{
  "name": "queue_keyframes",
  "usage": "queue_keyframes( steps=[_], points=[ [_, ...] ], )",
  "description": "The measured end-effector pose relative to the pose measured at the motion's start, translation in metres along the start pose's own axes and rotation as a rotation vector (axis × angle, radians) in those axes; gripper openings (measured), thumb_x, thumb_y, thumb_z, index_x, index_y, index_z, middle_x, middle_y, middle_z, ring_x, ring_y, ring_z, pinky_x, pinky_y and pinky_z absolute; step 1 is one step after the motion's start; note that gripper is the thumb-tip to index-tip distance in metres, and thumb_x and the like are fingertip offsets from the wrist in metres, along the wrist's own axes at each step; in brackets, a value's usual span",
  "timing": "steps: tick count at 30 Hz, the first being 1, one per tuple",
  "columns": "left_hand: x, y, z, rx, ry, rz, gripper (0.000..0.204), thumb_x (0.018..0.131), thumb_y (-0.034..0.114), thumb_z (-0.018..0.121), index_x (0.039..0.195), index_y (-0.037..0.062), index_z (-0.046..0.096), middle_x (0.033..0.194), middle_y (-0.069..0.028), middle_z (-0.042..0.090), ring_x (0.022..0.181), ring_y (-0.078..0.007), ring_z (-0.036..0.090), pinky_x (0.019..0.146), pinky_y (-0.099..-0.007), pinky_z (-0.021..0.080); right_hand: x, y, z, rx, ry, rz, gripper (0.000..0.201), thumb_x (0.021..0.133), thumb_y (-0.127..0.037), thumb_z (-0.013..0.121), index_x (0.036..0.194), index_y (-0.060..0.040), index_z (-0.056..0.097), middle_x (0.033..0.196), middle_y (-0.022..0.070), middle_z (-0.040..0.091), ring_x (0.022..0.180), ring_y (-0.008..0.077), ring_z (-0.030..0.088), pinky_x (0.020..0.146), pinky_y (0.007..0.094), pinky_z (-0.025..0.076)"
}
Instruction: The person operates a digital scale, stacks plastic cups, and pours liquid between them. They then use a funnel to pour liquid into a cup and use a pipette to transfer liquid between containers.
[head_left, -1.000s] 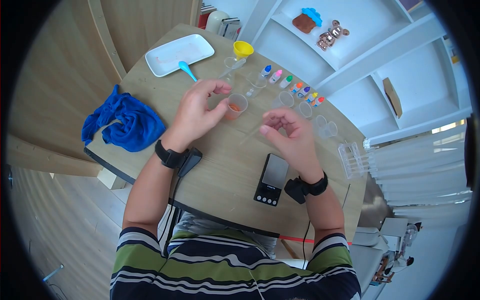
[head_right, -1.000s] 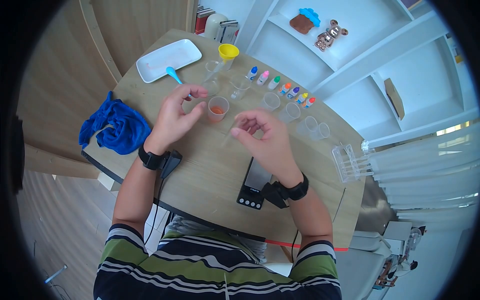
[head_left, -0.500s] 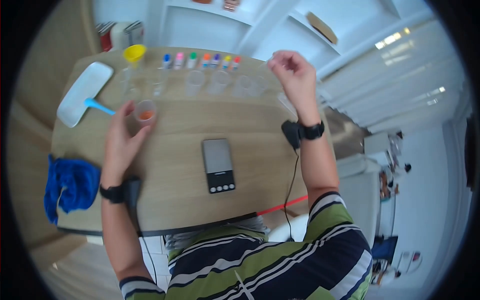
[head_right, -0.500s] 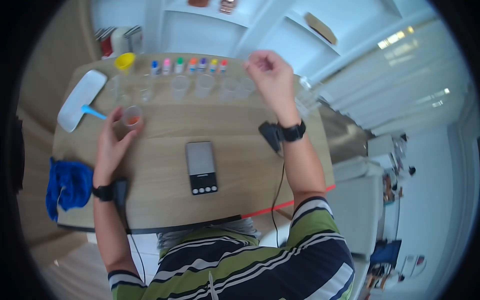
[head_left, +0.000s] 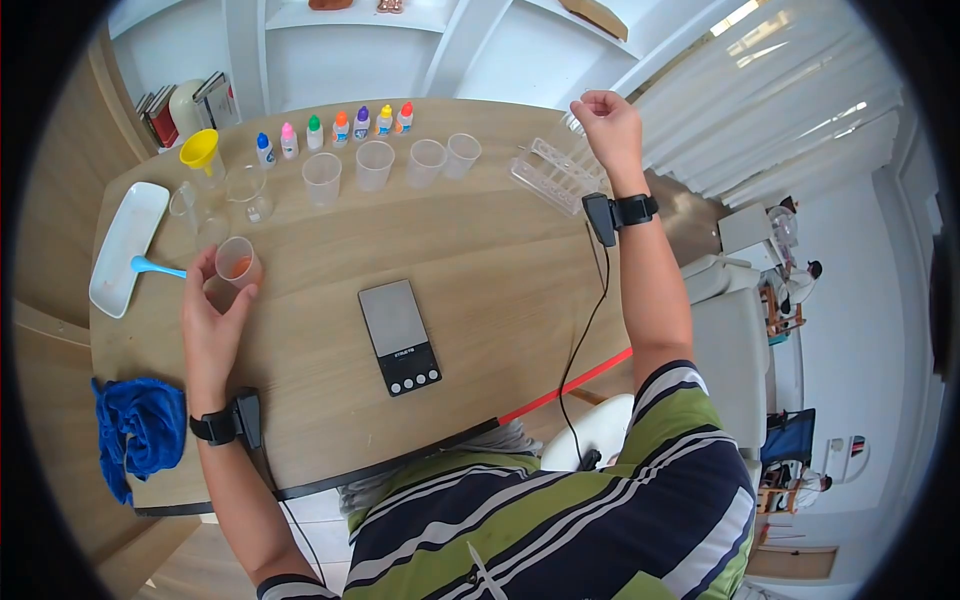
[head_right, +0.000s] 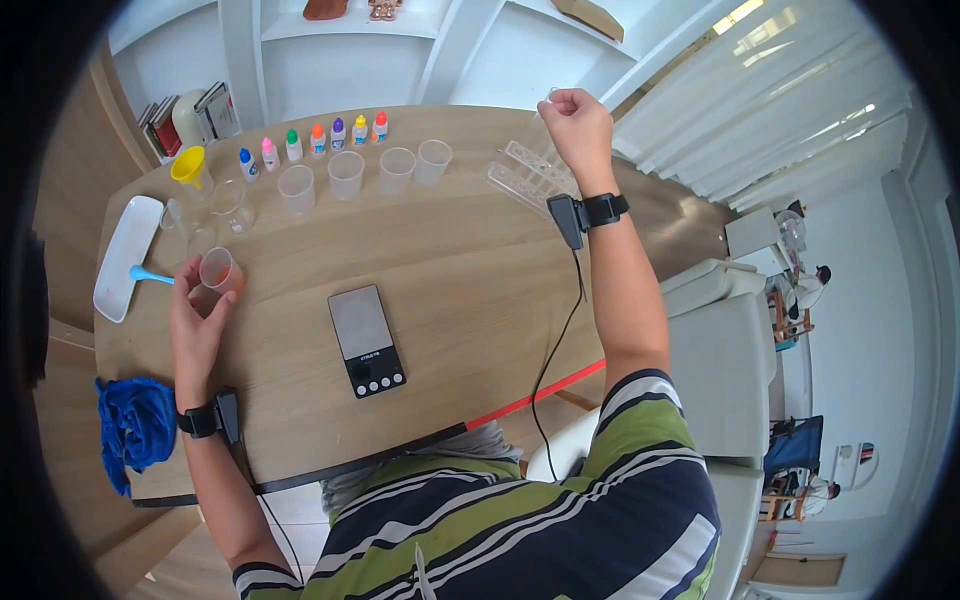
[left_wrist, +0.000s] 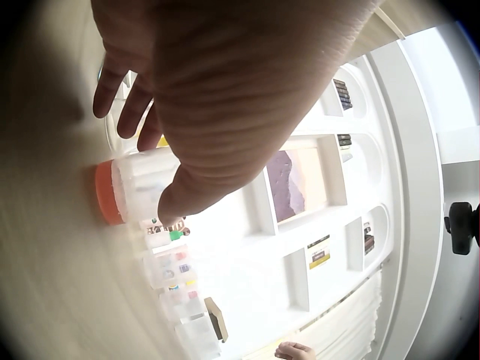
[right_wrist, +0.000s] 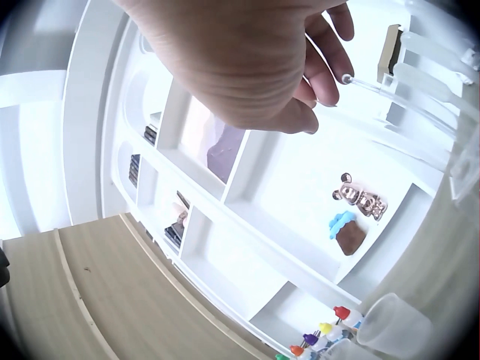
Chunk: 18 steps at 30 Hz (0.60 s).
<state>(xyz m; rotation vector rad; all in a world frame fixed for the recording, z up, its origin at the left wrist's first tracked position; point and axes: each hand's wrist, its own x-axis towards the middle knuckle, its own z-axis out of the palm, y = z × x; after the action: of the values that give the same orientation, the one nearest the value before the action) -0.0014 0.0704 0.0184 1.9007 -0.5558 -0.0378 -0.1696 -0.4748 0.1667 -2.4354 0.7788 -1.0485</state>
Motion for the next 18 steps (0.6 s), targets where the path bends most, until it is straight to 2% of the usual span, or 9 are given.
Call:
queue_keyframes(
  steps=[2, 4, 6, 8, 10, 12, 16, 18],
  points=[
    [0.0, 0.002, -0.001, 0.024, 0.0, 0.008, 0.065, 0.091, 0.007, 0.086, 0.149, 0.0013, 0.058, 0.136, -0.0127, 0.07, 0.128, -0.0237, 0.064, 0.108, -0.04, 0.05, 0.0, 0.002, 0.001, -0.029, 0.002, 0.012, 0.033, 0.091, -0.024, 0.087, 0.108, 0.0031, 0.079, 0.093, 0.0081, 0.079, 0.087, 0.0148, 0.073, 0.084, 0.031, 0.06],
    [-0.001, 0.002, -0.001, 0.048, 0.003, 0.01, 0.065, 0.091, 0.007, 0.085, 0.15, 0.0015, 0.057, 0.135, -0.0124, 0.07, 0.128, -0.0234, 0.064, 0.108, -0.0396, 0.05, 0.001, 0.009, 0.002, -0.063, 0.012, 0.014, 0.033, 0.086, -0.03, 0.084, 0.104, -0.0018, 0.082, 0.095, 0.0103, 0.082, 0.087, 0.0221, 0.079, 0.085, 0.0359, 0.06],
    [0.0, -0.001, -0.001, 0.025, -0.005, 0.027, 0.065, 0.092, 0.009, 0.086, 0.15, 0.0018, 0.057, 0.136, -0.0122, 0.07, 0.129, -0.0236, 0.064, 0.108, -0.0421, 0.049, 0.005, 0.016, 0.002, -0.092, -0.029, 0.031, 0.033, 0.084, -0.032, 0.084, 0.102, -0.0039, 0.083, 0.094, 0.0089, 0.082, 0.087, 0.0219, 0.078, 0.084, 0.0364, 0.059],
    [0.0, -0.005, -0.002, 0.044, -0.022, 0.036, 0.065, 0.093, 0.009, 0.084, 0.151, 0.0025, 0.056, 0.138, -0.0123, 0.068, 0.127, -0.0227, 0.064, 0.106, -0.04, 0.051, 0.01, 0.025, 0.002, -0.121, -0.072, 0.043, 0.033, 0.082, -0.034, 0.084, 0.099, -0.006, 0.083, 0.094, 0.0074, 0.082, 0.087, 0.0217, 0.077, 0.084, 0.0369, 0.058],
    [0.0, -0.003, -0.003, 0.062, -0.037, 0.043, 0.064, 0.095, 0.01, 0.082, 0.153, 0.0031, 0.055, 0.141, -0.0123, 0.067, 0.125, -0.0219, 0.065, 0.103, -0.0378, 0.053, 0.012, 0.028, 0.003, -0.18, -0.223, 0.147, 0.032, 0.08, -0.037, 0.084, 0.094, -0.0087, 0.083, 0.088, 0.0047, 0.08, 0.083, 0.0206, 0.074, 0.081, 0.0374, 0.056],
    [-0.001, 0.002, -0.003, 0.09, -0.015, -0.005, 0.066, 0.091, 0.011, 0.087, 0.15, 0.0047, 0.058, 0.14, -0.0139, 0.07, 0.133, -0.0266, 0.064, 0.11, -0.0443, 0.049, 0.012, 0.032, 0.006, -0.184, -0.257, 0.155, 0.031, 0.079, -0.037, 0.085, 0.093, -0.0089, 0.083, 0.085, 0.0041, 0.078, 0.081, 0.0205, 0.073, 0.08, 0.0374, 0.055],
    [-0.001, 0.001, -0.003, 0.1, -0.008, -0.032, 0.067, 0.09, 0.01, 0.087, 0.15, 0.0051, 0.058, 0.14, -0.0149, 0.07, 0.133, -0.0284, 0.065, 0.11, -0.0437, 0.05, 0.013, 0.041, 0.01, -0.198, -0.31, 0.147, 0.031, 0.078, -0.034, 0.086, 0.093, -0.0074, 0.083, 0.079, 0.0042, 0.075, 0.078, 0.0197, 0.07, 0.077, 0.0368, 0.054],
    [-0.001, 0.0, -0.003, 0.122, -0.003, 0.009, 0.067, 0.09, 0.011, 0.087, 0.15, 0.0047, 0.058, 0.14, -0.0157, 0.07, 0.133, -0.0293, 0.065, 0.11, -0.0458, 0.051, 0.014, 0.042, 0.007, -0.179, -0.317, 0.15, 0.032, 0.078, -0.034, 0.087, 0.093, -0.0057, 0.082, 0.08, 0.0056, 0.075, 0.078, 0.0195, 0.071, 0.077, 0.0365, 0.054]
  ],
)
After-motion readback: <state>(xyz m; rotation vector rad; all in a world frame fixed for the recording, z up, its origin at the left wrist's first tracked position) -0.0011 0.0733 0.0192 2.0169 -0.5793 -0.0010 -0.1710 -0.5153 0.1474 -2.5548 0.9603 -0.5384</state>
